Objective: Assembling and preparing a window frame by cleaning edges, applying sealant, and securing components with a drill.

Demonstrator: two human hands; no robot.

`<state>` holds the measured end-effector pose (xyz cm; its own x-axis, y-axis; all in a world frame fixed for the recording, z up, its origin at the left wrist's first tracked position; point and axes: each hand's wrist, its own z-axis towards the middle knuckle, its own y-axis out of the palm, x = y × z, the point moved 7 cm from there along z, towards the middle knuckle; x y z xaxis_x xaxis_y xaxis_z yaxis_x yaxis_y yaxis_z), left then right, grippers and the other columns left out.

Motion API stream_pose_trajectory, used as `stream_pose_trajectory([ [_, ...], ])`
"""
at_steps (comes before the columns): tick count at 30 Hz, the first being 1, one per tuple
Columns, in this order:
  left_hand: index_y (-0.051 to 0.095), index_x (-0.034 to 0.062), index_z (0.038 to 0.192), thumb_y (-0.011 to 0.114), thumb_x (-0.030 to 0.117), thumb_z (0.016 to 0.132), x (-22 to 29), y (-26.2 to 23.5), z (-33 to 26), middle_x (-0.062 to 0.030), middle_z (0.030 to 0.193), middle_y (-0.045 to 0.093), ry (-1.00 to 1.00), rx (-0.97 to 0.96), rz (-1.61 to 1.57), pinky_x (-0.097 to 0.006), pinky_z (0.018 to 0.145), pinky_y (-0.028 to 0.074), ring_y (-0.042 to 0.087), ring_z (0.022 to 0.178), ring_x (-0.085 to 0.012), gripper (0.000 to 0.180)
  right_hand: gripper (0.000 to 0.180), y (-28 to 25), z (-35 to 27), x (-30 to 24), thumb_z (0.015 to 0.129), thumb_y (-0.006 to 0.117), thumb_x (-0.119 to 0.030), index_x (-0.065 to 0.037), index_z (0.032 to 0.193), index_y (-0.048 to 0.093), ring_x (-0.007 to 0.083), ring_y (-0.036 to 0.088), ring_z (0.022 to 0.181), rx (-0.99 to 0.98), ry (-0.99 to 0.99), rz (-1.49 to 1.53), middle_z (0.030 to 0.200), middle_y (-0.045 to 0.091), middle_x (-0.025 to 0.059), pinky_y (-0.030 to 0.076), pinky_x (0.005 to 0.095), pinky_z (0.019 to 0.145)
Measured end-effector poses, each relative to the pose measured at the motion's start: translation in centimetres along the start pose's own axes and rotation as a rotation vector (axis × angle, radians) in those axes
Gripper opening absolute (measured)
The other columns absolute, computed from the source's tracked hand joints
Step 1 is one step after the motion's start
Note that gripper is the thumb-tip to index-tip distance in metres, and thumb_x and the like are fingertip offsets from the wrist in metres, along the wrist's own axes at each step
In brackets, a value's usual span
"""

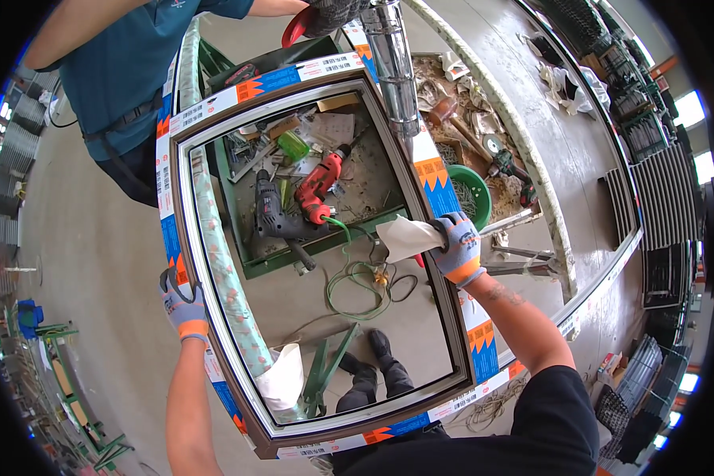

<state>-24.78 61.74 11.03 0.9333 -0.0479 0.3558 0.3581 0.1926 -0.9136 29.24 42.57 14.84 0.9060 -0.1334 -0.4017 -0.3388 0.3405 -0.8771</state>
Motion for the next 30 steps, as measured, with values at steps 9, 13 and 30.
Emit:
stream_pose_trajectory([
  [9, 0.049, 0.0092, 0.138, 0.074, 0.021, 0.081, 0.5, -0.4, 0.1, -0.0181, 0.135, 0.052, 0.062, 0.024, 0.017, -0.044, 0.106, 0.04, 0.05, 0.123, -0.0387, 0.064, 0.037, -0.2, 0.0, -0.2, 0.064, 0.076, -0.011, -0.01, 0.1, 0.065, 0.0348, 0.058, 0.095, 0.004, -0.014, 0.01, 0.097, 0.061, 0.0123, 0.048, 0.0432, 0.083],
  [13, 0.049, 0.0097, 0.138, 0.074, 0.016, 0.08, -0.1, -0.2, 0.0, -0.017, 0.136, 0.051, 0.031, 0.046, 0.039, -0.044, 0.106, 0.041, 0.05, 0.123, -0.0381, 0.064, 0.039, 0.0, 0.0, -0.1, 0.065, 0.08, -0.019, -0.012, 0.101, 0.067, 0.0336, 0.058, 0.097, -0.011, 0.014, -0.001, 0.098, 0.062, 0.0115, 0.048, 0.0433, 0.086],
  [30, 0.05, 0.0092, 0.137, 0.074, 0.025, 0.083, -2.6, 1.3, -0.2, -0.0191, 0.132, 0.054, -0.088, 0.023, 0.12, -0.042, 0.104, 0.042, 0.053, 0.12, -0.0378, 0.061, 0.036, -0.2, 0.0, -0.1, 0.066, 0.077, -0.016, -0.012, 0.1, 0.067, 0.0327, 0.058, 0.097, 0.001, 0.004, 0.0, 0.098, 0.062, 0.0108, 0.049, 0.042, 0.085],
])
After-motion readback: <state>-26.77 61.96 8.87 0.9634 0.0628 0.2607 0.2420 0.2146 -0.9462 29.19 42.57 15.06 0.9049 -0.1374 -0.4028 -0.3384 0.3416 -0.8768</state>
